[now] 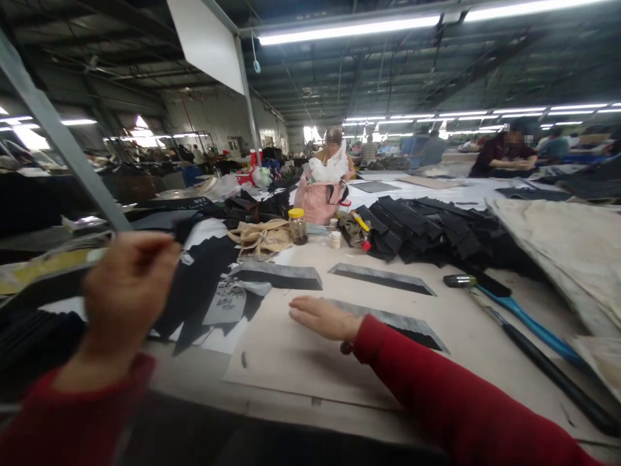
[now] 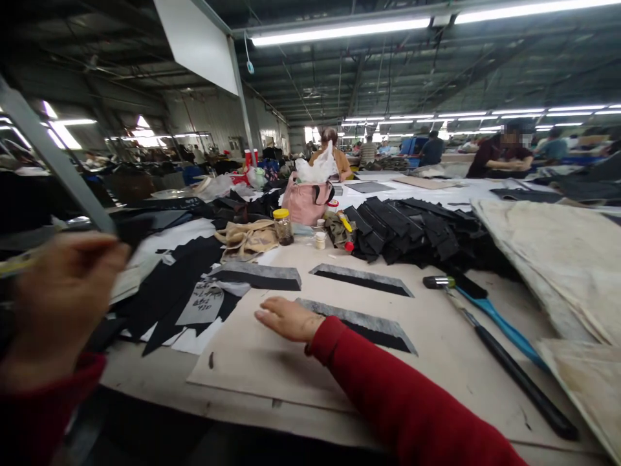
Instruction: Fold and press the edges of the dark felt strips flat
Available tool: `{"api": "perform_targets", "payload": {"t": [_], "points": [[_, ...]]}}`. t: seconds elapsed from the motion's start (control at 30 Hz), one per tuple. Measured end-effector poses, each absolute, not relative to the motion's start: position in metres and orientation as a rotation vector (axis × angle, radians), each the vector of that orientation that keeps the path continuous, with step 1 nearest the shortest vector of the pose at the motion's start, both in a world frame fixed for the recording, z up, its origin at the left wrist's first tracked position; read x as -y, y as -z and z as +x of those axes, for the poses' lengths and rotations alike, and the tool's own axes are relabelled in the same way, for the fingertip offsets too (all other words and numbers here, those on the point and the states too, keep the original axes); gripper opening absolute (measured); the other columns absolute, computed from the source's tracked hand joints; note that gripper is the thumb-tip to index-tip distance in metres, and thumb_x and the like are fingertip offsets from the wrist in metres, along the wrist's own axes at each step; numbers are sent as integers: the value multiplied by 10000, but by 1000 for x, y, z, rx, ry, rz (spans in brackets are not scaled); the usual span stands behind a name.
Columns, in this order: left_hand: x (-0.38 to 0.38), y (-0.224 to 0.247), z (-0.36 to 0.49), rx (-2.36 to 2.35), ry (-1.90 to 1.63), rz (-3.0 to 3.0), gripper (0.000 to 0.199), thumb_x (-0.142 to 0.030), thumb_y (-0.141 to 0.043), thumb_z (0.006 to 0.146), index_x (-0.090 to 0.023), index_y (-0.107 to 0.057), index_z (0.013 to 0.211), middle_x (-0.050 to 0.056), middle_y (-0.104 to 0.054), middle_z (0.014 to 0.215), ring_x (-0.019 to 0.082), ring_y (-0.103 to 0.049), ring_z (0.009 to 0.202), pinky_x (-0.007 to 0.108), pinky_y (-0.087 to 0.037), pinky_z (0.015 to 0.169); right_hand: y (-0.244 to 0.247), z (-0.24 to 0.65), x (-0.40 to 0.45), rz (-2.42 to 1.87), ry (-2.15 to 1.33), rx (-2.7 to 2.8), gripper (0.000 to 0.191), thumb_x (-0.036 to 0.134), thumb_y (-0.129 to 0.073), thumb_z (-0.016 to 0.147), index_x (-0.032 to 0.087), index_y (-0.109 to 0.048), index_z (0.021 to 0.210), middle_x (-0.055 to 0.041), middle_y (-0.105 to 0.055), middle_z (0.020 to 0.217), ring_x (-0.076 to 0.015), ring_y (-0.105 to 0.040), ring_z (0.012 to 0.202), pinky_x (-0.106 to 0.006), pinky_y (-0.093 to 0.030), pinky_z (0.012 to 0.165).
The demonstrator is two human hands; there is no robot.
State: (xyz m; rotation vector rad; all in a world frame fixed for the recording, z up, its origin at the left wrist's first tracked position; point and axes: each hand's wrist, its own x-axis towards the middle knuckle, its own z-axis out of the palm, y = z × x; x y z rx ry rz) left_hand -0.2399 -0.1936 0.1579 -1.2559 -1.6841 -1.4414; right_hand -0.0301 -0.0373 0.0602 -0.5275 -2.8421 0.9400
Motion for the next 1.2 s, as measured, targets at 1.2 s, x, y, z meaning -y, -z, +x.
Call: {"api": "perform_targets", "payload": {"t": [1.2], "points": [[55,-21,-176,2535,1350,-2682,258,-398,-507,738,-144,-548,719,-31,-482,642,97,-444,592,212,-332,568,-22,173,2,-1399,-989,1971,388,556,-503,737,188,-609,801,-27,-626,741,-180,-553,700,-260,-429,606]]}}
